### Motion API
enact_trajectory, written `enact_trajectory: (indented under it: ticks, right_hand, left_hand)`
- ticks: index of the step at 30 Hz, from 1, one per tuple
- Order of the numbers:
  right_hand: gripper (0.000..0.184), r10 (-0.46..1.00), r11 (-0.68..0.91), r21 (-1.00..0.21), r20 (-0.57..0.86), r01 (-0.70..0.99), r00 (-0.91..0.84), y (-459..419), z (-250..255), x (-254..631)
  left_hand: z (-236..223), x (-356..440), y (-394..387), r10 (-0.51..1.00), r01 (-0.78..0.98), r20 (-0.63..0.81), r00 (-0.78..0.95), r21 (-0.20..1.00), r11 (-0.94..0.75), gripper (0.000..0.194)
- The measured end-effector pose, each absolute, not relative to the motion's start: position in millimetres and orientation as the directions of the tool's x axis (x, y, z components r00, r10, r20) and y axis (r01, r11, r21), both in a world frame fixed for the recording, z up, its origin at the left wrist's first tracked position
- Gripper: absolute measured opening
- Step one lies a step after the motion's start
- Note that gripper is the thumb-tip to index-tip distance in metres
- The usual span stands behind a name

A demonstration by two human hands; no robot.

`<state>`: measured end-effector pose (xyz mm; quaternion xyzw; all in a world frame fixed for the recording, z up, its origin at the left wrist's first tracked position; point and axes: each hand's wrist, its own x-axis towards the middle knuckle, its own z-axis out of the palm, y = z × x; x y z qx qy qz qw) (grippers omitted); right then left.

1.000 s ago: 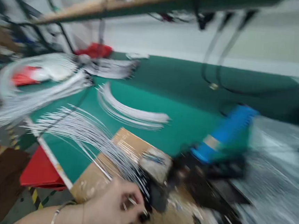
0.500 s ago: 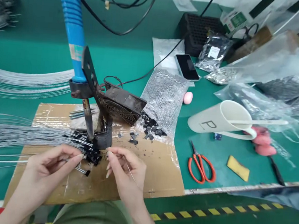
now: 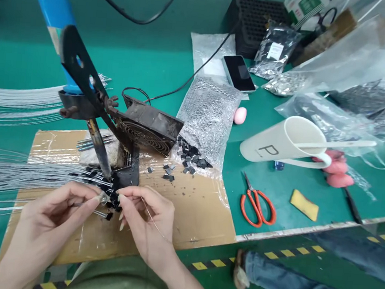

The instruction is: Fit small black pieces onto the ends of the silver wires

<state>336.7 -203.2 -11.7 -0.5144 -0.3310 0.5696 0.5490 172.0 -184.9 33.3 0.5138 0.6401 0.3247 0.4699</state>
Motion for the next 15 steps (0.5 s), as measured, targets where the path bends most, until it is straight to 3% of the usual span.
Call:
enact_trajectory:
  ticks: [11, 15]
  right_hand:
    - [0.01, 0.965, -0.216, -0.91, -0.255, -0.354, 0.067, -199.7, -3.2, 335.5]
    - [0.017, 0.952, -0.266, -0.893, -0.303, -0.364, 0.048, -199.2, -1.7, 334.6]
  left_hand:
    - [32.1, 167.2, -183.7, 0.956, 0.337, -0.281, 0.087, 0.911, 0.237, 0.012]
    - [37.5, 175.9, -185.0, 0.941, 0.269, -0.337, 0.002, 0.907, 0.324, 0.012]
